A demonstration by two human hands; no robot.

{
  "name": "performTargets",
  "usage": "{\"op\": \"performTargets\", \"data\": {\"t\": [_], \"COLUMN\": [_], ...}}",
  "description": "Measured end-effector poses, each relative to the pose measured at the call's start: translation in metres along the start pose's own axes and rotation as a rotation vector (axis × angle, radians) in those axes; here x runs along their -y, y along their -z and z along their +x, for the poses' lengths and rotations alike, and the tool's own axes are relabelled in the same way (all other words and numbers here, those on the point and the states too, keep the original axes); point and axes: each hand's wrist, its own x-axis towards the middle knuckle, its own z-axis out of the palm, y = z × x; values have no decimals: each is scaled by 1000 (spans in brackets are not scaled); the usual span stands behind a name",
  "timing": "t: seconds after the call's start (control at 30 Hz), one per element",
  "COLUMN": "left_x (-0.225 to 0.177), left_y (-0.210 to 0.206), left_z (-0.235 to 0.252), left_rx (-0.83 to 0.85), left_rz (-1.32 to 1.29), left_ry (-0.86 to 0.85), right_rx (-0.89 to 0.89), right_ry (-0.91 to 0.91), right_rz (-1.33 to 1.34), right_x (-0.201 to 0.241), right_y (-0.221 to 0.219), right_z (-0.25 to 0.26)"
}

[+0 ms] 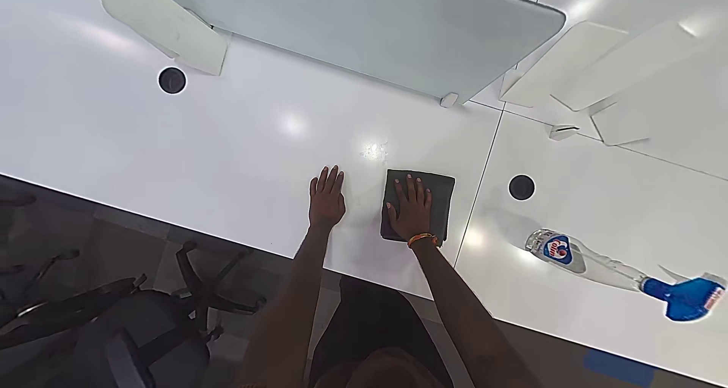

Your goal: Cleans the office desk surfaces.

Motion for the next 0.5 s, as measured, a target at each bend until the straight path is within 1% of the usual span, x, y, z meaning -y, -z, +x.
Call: {"op": "performTargets", "data": {"t": [0.2, 0.3, 0.4, 0.5], "left_x": [-2, -6, -19, -18], "left_y": [2, 6, 18, 19], "left_z": [-3, 13, 56, 114], "left_rx": [7, -47, -1, 87], "left_rz": [6, -42, -84, -32], "left_ry": [13, 2, -46, -102], "right_rx": [-166, -212, -251, -286], "right_ry": [-105, -146, -181, -220], "right_rz": [62, 77, 87, 83], "right_x": [-3, -4, -7, -12], "right_y": [9, 22, 28, 37], "right_z": [59, 94, 124, 155]}}
